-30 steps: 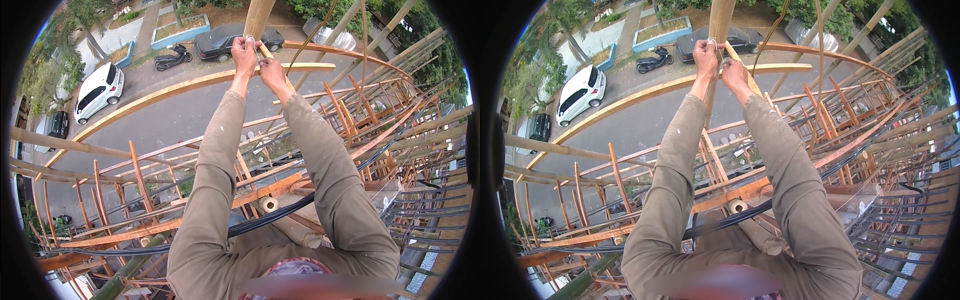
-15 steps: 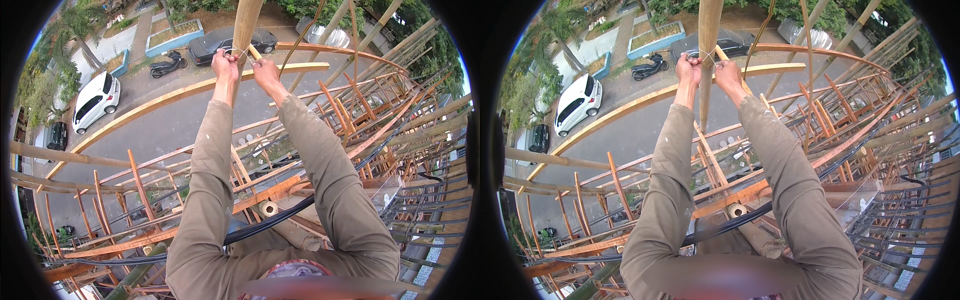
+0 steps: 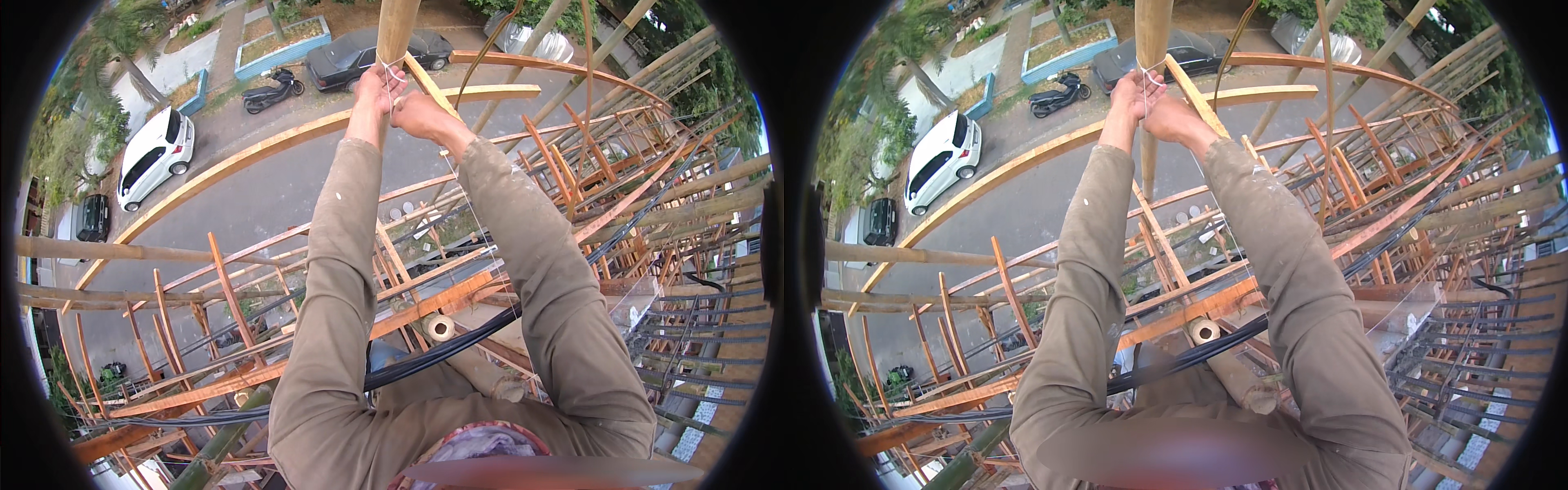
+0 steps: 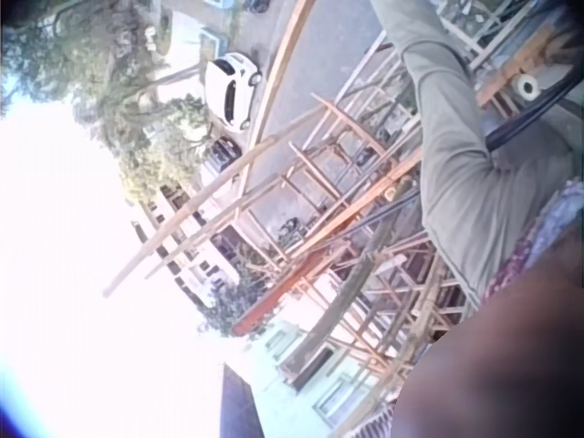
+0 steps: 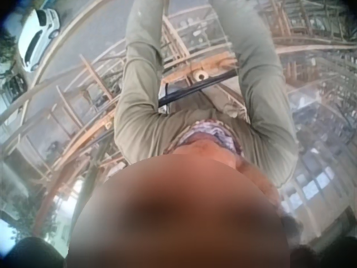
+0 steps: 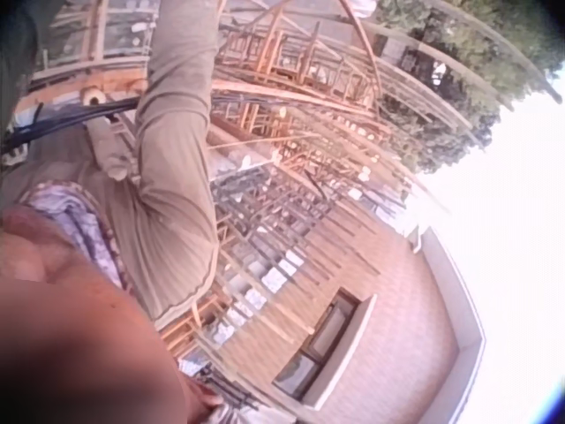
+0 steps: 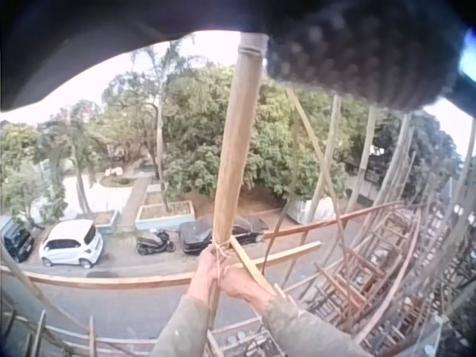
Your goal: The person climbs a bamboo scaffolding structure and ties a rope around a vertical bamboo pole using both hands. The person secures the rope by wrapping and knotting it to stabilize the structure.
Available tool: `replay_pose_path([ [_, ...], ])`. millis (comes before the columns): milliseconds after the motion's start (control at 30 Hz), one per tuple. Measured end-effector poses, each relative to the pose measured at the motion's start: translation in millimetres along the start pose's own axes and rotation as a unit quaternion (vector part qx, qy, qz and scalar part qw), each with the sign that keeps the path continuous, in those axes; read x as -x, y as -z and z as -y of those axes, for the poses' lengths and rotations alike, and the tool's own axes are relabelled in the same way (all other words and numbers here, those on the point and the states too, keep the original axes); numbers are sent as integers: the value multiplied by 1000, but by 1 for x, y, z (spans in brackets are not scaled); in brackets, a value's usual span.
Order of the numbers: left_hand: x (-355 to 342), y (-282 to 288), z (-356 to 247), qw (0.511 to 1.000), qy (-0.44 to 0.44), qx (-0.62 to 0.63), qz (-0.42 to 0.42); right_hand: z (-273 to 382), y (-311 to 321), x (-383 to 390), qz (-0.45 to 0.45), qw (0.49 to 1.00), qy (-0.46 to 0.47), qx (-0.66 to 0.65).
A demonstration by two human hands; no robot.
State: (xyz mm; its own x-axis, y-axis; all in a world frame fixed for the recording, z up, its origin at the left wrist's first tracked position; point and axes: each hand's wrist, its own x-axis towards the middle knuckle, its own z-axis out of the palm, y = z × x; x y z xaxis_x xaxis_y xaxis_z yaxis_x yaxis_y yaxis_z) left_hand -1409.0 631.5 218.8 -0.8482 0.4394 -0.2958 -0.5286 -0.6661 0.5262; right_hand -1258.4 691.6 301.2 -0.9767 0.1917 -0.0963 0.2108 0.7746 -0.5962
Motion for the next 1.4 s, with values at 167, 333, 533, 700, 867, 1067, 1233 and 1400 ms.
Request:
replay_pose_path([
  [167, 4, -2, -27, 996, 80, -19, 43, 21, 30, 23, 57, 989, 97, 93],
  [333, 17, -15, -36, 991, 73, -14, 108, 33, 53, 43, 31, 985, 142, 97],
  [533, -1, -23, -14, 994, 11, -101, 49, 15, 49, 67, 69, 986, 70, 136],
  [700, -7, -16, 14, 998, -30, 56, -8, 13, 37, 78, 22, 984, 63, 164],
  [867, 11, -16, 32, 993, -12, -76, 91, 13, 47, 75, -76, 993, 56, 75],
  [1067, 7, -5, -24, 998, -49, -4, -36, 24, 38, 90, 26, 985, 108, 131],
  [1233, -4, -9, -34, 994, -5, -106, 2, 26, 39, 100, 3, 985, 137, 100],
  [1400, -7, -7, -24, 993, 29, -100, 54, 12, 32, 98, 26, 978, 116, 171],
])
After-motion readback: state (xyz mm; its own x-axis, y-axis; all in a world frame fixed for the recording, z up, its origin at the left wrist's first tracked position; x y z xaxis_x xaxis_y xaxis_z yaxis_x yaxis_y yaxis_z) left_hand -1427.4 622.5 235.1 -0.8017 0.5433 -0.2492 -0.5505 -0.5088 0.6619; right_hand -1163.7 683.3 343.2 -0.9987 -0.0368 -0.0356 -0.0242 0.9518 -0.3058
